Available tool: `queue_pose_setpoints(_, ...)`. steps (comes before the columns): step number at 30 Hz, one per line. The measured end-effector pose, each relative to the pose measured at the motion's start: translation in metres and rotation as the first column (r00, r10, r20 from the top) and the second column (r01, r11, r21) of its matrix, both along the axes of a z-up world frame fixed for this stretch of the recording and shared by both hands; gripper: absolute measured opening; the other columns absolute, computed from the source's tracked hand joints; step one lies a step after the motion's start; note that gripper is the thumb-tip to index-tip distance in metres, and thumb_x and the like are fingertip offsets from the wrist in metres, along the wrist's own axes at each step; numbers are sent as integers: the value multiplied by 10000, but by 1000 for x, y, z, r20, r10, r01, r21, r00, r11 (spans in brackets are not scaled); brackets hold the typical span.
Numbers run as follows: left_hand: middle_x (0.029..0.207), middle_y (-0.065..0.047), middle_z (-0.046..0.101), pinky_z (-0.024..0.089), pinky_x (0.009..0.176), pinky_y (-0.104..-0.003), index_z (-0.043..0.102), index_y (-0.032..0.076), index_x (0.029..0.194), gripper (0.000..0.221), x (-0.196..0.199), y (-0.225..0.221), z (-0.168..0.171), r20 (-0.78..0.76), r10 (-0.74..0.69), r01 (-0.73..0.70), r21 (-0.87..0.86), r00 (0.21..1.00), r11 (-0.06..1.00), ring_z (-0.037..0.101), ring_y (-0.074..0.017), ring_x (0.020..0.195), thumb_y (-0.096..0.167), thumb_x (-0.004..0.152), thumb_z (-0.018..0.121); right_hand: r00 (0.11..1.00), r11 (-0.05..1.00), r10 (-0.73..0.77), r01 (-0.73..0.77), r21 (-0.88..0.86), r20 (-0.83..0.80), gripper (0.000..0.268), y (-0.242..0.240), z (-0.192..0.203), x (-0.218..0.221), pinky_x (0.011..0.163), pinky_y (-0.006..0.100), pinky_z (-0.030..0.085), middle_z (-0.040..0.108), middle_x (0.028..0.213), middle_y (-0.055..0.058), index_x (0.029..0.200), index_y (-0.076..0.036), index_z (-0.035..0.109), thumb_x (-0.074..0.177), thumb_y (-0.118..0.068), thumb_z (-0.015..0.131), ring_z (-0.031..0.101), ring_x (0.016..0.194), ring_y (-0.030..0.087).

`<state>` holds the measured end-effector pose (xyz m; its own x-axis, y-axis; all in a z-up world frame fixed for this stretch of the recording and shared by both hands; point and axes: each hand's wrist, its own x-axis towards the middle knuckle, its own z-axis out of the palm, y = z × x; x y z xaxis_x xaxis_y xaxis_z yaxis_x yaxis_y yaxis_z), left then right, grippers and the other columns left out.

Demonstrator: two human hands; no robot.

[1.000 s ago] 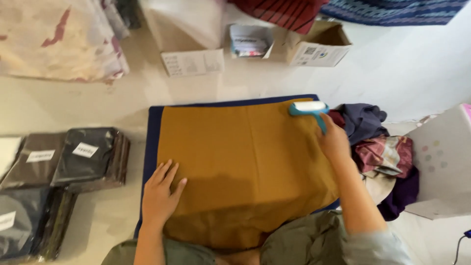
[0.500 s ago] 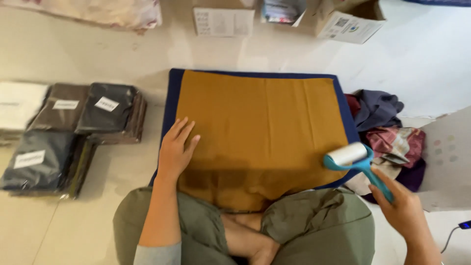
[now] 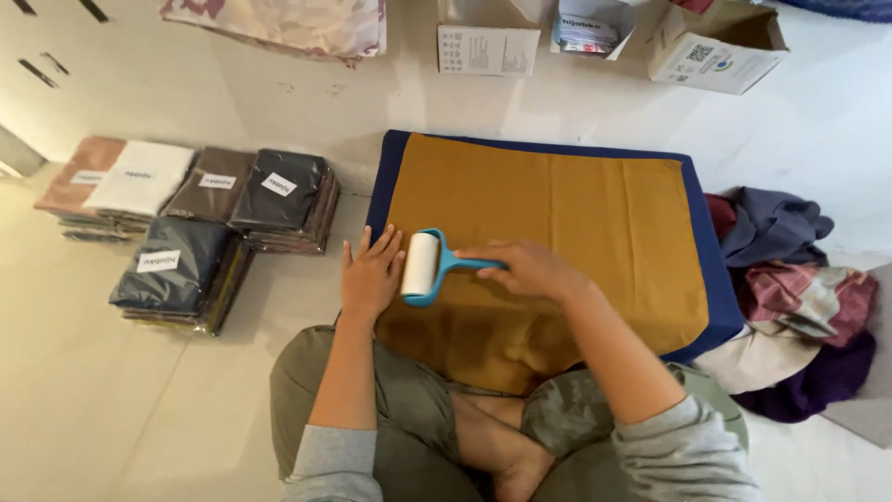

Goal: Cleaning fabric items with a lint roller, folding them neatly, and placing them into plastic packaging.

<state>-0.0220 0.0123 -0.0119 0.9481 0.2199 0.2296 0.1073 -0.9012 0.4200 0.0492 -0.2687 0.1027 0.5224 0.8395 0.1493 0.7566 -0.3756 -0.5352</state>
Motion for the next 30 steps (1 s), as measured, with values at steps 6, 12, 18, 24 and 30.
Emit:
queue_pose_setpoints(6,1584,21,482,150,1232,-653,568,219,1497,440,0,2,-2,33,-24,22,65,999,998,357,-290,1526,337,1086,466,971,983,-177,168,-67,-158,388,-116,27,28,1007,502,528,780,1228,110,1223,-233,791,842,-164,783,689,1183,391)
queue_pose_setpoints(12,1628,85,405,61,1219,-654,494,229,1531,536,13,14,-27,-58,-35,40,77,998,996,230,-296,1566,443,1057,363,667,548,-745,597,-586,-16,486,-266,78,15,727,284,531,846,890,-15,1247,-309,815,818,-81,791,662,682,157)
queue_pose_setpoints(18,1669,79,311,-2,1250,-627,400,221,1579,572,8,10,-7,-173,-36,50,77,984,996,152,-295,1583,462,1081,254,490,353,-871,664,-659,27,435,-292,125,-22,971,391,533,744,1349,-101,1245,-347,816,908,-91,710,643,1244,200)
queue_pose_setpoints(24,1680,97,279,86,1245,-650,338,244,1600,587,10,8,-4,-203,-16,48,151,979,987,167,-296,1581,474,1072,228,640,695,-711,704,-147,-292,485,-344,101,0,837,238,476,788,1164,-8,1345,-176,754,866,-102,778,587,976,67)
queue_pose_setpoints(30,1644,152,354,110,1267,-621,453,277,1537,548,17,12,-19,-140,18,-9,65,990,998,203,-258,1590,476,1036,355,711,383,-432,702,601,-555,608,-253,134,37,607,303,457,542,976,101,1580,-127,471,987,-39,575,500,670,167)
